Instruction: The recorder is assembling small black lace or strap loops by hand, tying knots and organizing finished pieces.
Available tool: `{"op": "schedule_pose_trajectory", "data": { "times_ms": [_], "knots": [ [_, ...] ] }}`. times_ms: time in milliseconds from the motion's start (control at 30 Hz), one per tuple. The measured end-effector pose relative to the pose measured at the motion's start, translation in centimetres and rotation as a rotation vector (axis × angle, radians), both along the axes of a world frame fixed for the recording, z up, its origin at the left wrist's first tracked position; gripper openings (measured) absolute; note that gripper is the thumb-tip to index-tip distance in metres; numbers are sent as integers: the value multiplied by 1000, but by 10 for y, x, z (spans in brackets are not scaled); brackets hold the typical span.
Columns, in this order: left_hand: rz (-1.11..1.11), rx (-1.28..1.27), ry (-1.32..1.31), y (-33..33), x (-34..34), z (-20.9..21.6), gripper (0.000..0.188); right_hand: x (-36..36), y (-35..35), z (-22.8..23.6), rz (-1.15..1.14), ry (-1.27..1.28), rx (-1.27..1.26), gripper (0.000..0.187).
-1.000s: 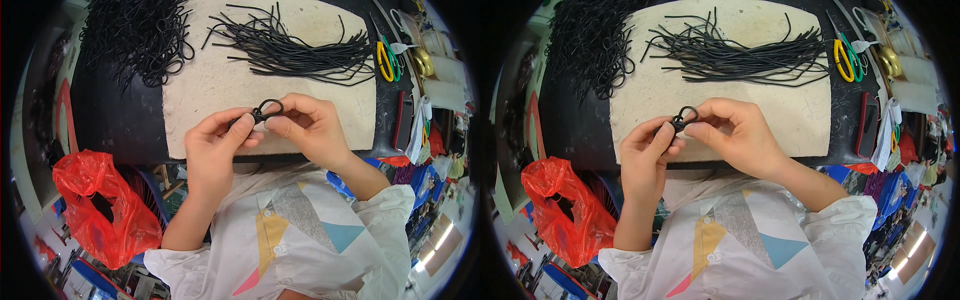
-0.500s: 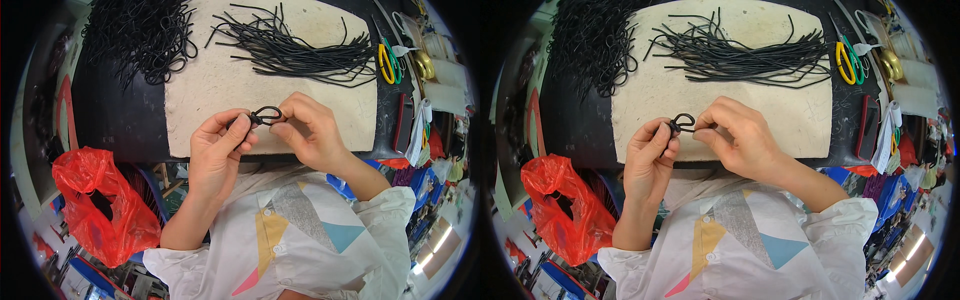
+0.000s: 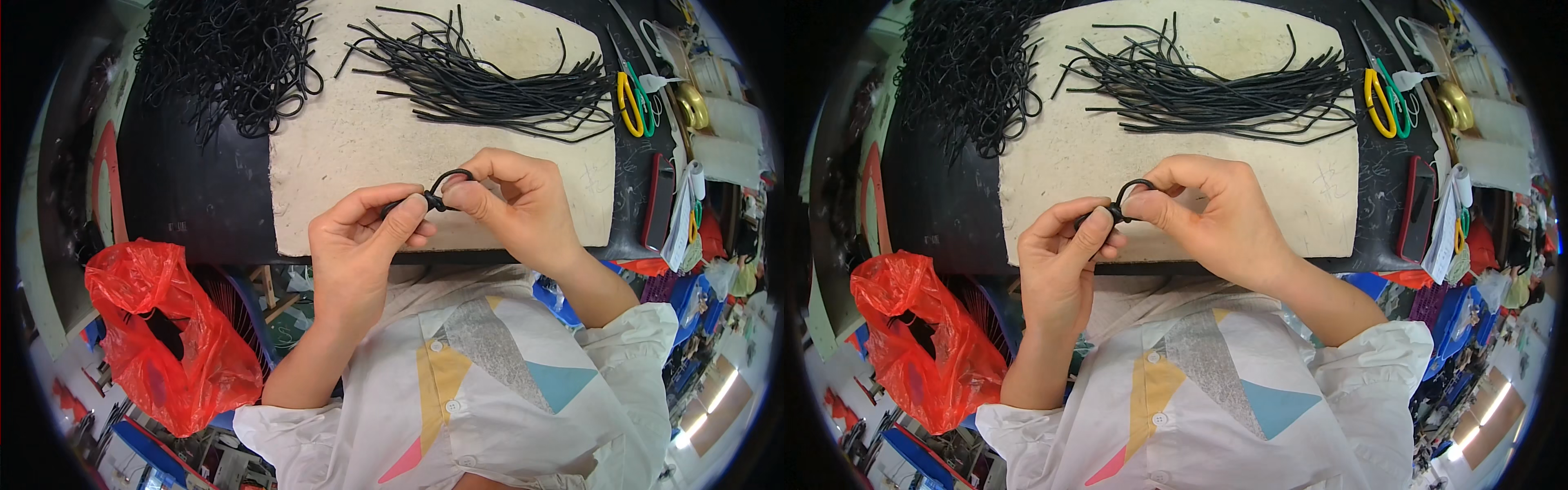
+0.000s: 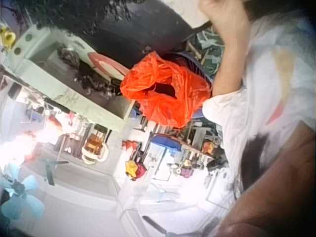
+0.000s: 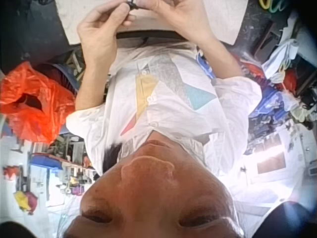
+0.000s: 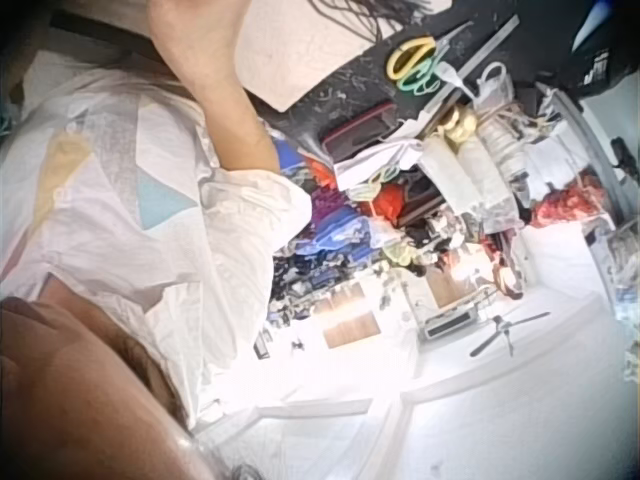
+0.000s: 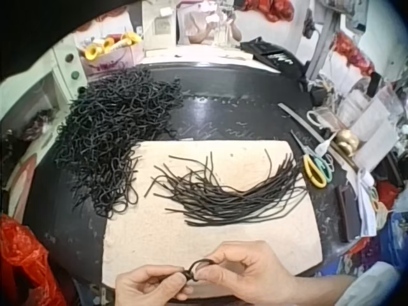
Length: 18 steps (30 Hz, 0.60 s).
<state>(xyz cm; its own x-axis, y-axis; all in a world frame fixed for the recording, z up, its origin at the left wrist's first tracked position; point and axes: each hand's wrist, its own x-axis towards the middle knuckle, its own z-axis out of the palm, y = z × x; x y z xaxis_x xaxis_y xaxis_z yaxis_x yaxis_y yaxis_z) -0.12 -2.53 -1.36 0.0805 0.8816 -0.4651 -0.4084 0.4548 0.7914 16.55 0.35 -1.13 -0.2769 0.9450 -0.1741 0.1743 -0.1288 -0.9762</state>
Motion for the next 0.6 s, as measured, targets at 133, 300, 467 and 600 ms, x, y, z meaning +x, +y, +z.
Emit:
{"op": "schedule_pose_trajectory", "data": {
  "times_ms": [133,300,467,600],
  "knots": [
    [-39,-106,-162,2,-4,-3,19,0,0,3,-11,30,-69,12],
    [-57,-74,-157,1,-3,-9,18,0,-1,2,10,-14,-14,11],
    [-83,-1,-25,0,-3,-9,16,4,6,3,114,-165,241,9],
    [-69,-32,-18,1,-1,-7,17,5,5,5,115,-138,202,8]
  ]
}}
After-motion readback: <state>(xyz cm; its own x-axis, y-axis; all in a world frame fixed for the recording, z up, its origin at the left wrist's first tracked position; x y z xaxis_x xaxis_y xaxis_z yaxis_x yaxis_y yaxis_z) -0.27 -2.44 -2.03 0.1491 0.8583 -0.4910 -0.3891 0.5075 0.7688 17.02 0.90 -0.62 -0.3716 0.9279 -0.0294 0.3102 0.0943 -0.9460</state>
